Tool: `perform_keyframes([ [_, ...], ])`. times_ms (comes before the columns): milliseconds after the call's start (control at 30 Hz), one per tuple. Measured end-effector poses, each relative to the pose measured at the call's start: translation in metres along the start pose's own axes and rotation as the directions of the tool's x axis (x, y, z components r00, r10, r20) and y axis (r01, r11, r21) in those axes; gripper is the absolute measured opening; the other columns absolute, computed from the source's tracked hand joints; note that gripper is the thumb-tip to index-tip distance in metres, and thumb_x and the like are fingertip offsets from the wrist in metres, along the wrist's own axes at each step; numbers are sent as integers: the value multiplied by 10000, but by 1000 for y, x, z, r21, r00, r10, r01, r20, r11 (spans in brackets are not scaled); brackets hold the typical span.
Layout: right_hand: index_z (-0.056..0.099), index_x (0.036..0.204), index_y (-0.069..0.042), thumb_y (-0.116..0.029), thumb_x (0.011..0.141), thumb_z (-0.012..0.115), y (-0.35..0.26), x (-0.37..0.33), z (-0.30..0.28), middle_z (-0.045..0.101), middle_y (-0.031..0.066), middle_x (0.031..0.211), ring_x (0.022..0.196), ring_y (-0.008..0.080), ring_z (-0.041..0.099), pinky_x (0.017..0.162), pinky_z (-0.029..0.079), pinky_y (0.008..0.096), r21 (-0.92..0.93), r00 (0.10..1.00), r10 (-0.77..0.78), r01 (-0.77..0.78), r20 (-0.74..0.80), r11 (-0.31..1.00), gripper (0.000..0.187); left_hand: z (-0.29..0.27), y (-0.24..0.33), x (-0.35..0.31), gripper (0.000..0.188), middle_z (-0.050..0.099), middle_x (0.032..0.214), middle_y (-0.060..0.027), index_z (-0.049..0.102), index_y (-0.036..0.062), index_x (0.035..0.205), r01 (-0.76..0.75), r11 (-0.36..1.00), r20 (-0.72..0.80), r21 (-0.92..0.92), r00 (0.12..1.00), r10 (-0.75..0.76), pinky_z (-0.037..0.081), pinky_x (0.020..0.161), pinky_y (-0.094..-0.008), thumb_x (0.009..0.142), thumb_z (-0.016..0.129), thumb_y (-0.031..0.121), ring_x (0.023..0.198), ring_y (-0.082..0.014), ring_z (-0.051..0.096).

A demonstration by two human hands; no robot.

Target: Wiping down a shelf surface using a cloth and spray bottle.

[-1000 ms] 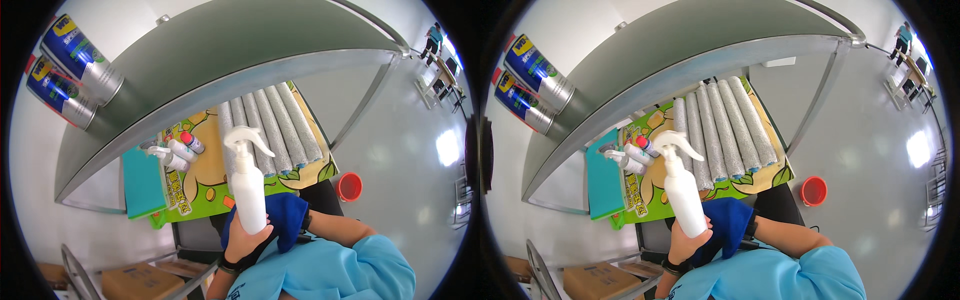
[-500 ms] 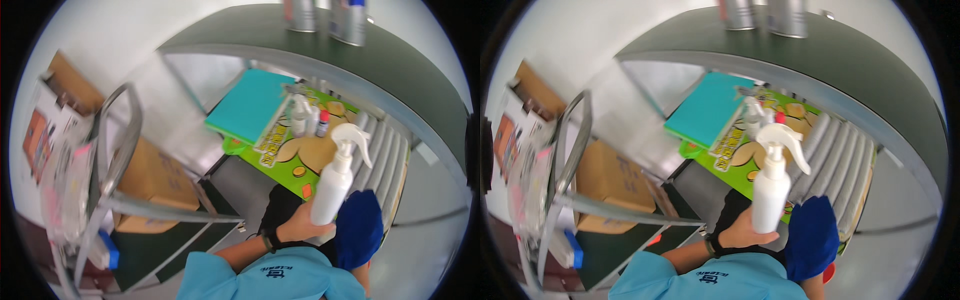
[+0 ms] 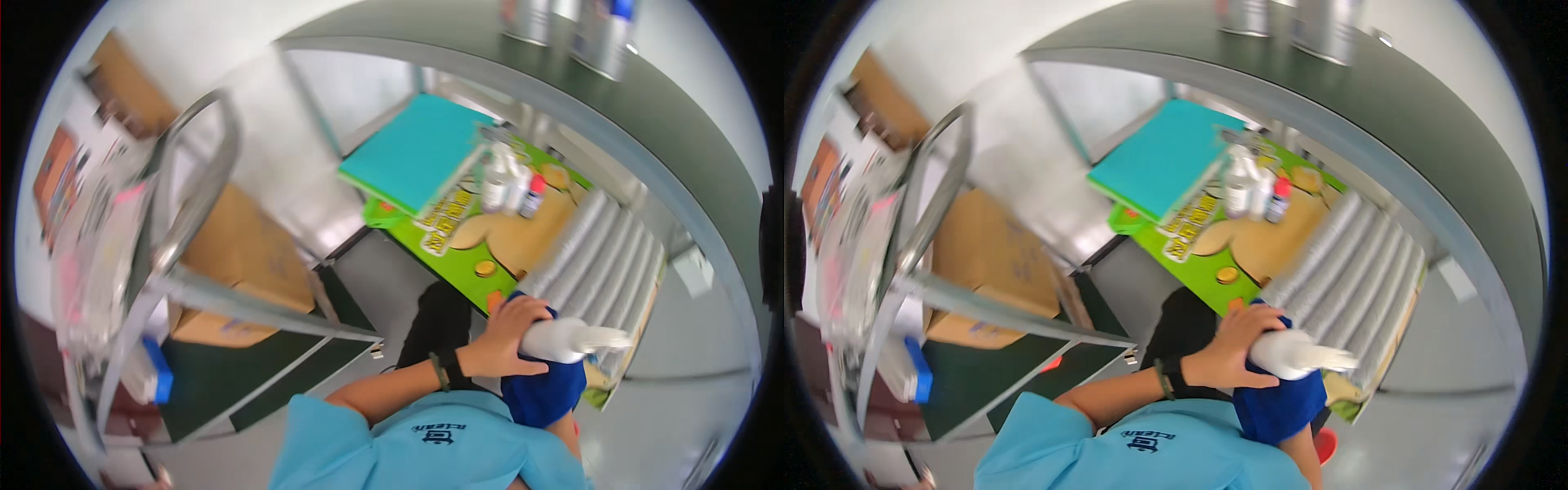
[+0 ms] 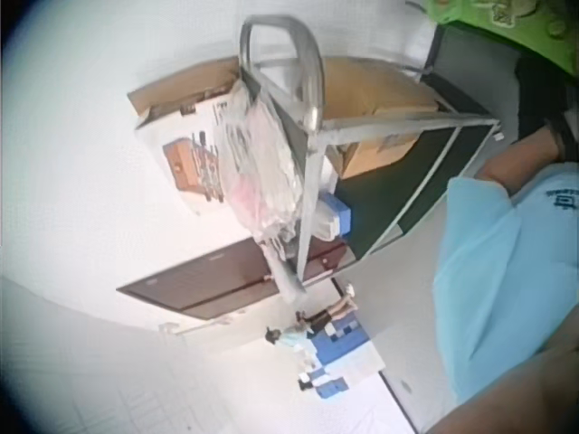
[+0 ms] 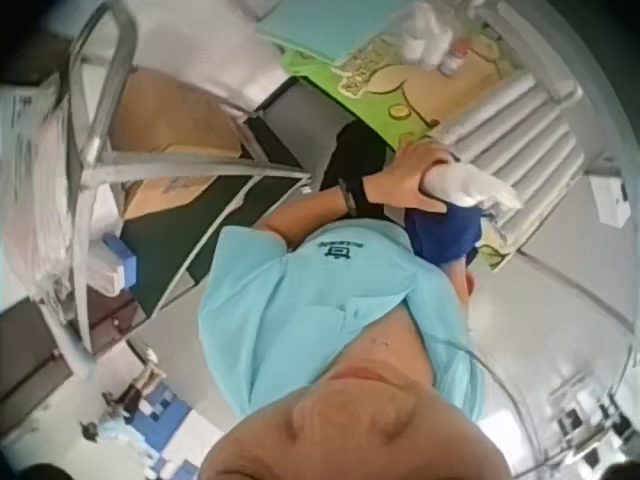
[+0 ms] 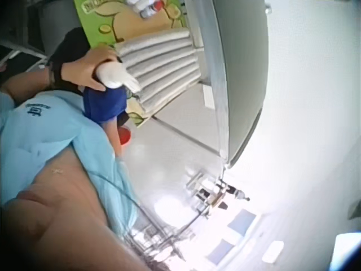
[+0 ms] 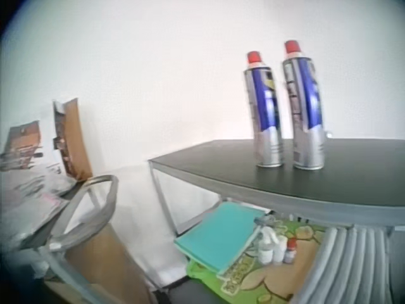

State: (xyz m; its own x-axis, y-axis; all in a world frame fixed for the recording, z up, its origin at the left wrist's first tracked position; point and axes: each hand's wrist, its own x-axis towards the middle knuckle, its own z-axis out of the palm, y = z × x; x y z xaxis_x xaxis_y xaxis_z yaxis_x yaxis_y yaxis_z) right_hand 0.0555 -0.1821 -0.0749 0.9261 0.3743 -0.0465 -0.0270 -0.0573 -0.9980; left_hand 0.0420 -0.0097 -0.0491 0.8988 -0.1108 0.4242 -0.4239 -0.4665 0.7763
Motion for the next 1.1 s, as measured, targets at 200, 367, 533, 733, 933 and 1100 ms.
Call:
perform_keyframes([
  [200,515,1115,-50,-186,872,529,19,6,-4,567,52,986,910,144,558,808,470,264,42,997,-40,42,-63,998,279,1,23,15,535,570,1047,-85,532,44,1101,99,855,137,-510,990,-32,457,867,-294,640,802,68,1009,-177,565],
  [367,519,1094,-45,-168,908,491,25,10,-9,568,48,957,882,131,561,785,480,258,276,1000,-24,25,-8,961,226,25,25,20,495,603,1015,-100,577,65,1032,-305,904,49,-300,941,334,353,998,-482,594,797,134,964,-276,576],
  [533,546,1015,-42,-213,937,482,13,0,-3,581,44,840,784,103,571,680,474,255,88,981,34,-17,-191,996,198,26,27,20,407,594,961,-111,563,38,980,-226,909,105,-351,955,278,381,996,-466,633,773,69,950,-250,581],
  [733,580,1074,-16,-184,846,595,-31,-8,-8,633,100,790,648,225,625,580,497,295,-512,855,-491,349,-169,785,283,-4,28,34,443,484,1044,-69,401,65,1161,234,428,89,-873,939,-333,346,1018,-468,793,639,125,1015,-214,486],
  [933,543,1166,-45,-219,798,644,-91,-21,-25,606,143,1068,961,278,607,771,493,353,-859,872,-397,-51,-288,510,420,-32,27,42,403,486,1055,-56,411,88,1165,146,421,1,-895,946,-326,353,1007,-455,848,614,230,1049,-206,474],
  [1100,495,1221,-69,-283,830,612,-99,-5,-31,562,134,1153,1063,281,557,845,465,378,-875,951,-284,33,-121,483,461,-26,29,45,386,493,1067,-66,419,82,1161,117,208,43,-971,943,-329,355,1006,-452,854,604,225,1039,-210,483],
])
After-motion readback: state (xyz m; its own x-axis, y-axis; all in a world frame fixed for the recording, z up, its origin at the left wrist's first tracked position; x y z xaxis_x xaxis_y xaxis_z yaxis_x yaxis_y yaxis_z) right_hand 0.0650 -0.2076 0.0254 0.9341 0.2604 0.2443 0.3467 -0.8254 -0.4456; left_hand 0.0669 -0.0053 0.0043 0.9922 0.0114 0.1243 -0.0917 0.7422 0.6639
